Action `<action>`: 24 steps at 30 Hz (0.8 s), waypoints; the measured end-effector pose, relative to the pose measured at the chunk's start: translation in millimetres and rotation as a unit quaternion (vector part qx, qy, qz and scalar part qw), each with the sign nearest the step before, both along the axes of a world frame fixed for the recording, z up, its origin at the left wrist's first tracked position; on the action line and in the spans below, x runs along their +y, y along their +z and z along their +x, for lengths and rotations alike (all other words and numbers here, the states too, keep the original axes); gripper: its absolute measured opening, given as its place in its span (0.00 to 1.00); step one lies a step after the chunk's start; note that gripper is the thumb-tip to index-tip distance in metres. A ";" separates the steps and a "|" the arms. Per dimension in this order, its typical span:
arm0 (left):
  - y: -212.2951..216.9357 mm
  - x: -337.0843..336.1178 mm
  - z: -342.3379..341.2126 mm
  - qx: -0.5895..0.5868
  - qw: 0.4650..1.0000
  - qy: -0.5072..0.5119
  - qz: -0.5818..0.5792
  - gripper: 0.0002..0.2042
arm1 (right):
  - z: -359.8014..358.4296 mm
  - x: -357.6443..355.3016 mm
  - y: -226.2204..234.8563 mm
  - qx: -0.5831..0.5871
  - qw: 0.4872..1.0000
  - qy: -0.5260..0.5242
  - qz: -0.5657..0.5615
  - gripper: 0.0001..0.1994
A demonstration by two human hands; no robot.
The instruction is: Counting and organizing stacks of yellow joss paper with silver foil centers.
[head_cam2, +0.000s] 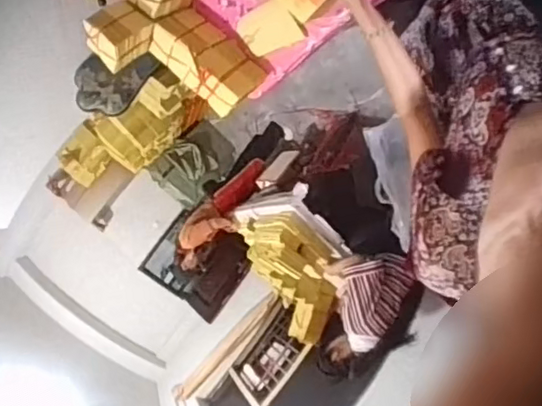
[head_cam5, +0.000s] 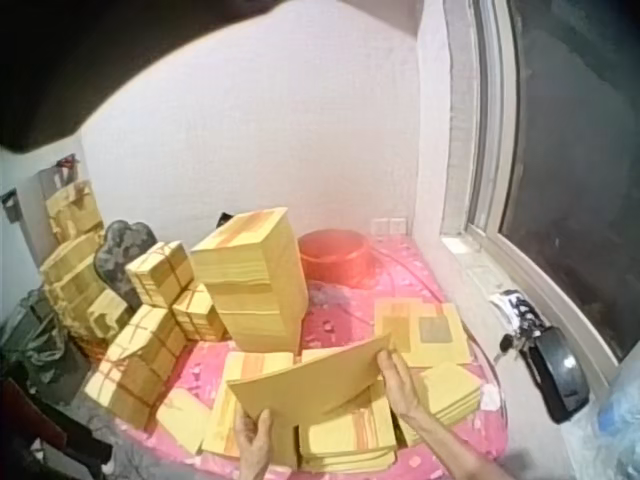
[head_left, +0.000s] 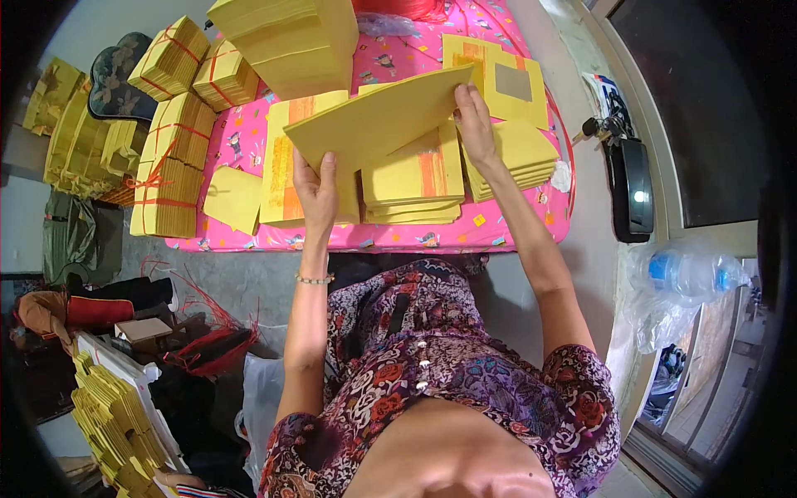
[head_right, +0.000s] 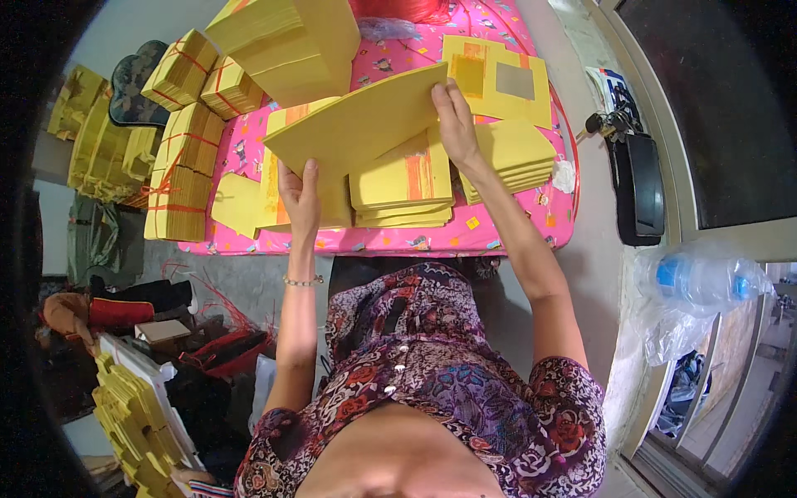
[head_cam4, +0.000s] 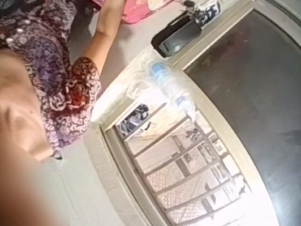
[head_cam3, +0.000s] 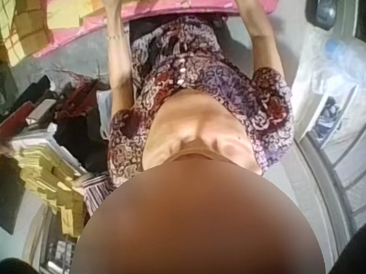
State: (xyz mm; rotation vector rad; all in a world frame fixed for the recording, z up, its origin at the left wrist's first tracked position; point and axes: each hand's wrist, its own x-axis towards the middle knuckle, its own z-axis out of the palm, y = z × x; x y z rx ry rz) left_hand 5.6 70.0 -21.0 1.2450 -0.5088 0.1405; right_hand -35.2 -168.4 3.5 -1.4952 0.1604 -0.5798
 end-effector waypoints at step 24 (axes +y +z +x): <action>-8.8 -3.4 0.3 -0.026 0.998 0.050 0.012 0.16 | -5.6 4.5 -2.8 -0.048 0.998 0.027 -0.019 0.20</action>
